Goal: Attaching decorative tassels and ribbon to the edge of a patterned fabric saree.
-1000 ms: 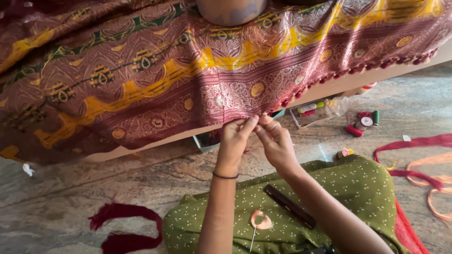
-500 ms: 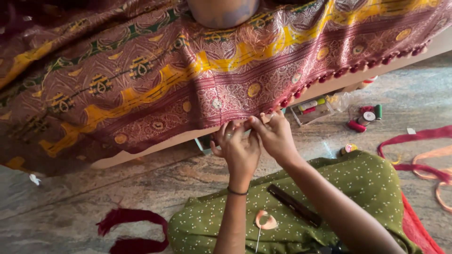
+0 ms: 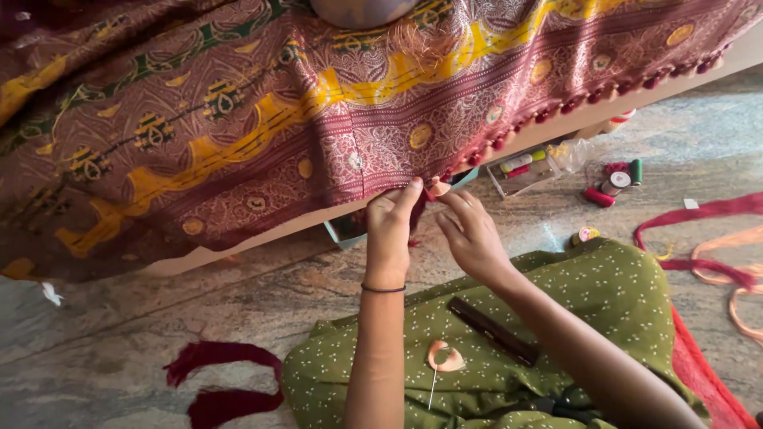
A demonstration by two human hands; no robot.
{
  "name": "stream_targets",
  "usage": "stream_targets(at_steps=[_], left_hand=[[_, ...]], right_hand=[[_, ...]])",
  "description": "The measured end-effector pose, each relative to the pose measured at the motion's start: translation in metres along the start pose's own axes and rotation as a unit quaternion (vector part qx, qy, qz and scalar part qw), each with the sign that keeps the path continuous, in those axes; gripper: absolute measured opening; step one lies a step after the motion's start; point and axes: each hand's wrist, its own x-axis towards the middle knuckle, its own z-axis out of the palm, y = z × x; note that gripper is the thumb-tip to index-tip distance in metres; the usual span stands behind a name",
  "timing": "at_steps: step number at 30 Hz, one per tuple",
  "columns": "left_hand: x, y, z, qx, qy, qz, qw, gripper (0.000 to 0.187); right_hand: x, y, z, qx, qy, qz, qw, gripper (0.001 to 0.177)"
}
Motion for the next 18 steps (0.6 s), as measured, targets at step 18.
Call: stream_targets(at_steps=[18], left_hand=[[0.025, 0.020, -0.004, -0.095, -0.072, -0.103, 0.987, 0.030]], right_hand=[[-0.028, -0.006, -0.068, -0.251, -0.302, 0.236, 0.889, 0.053]])
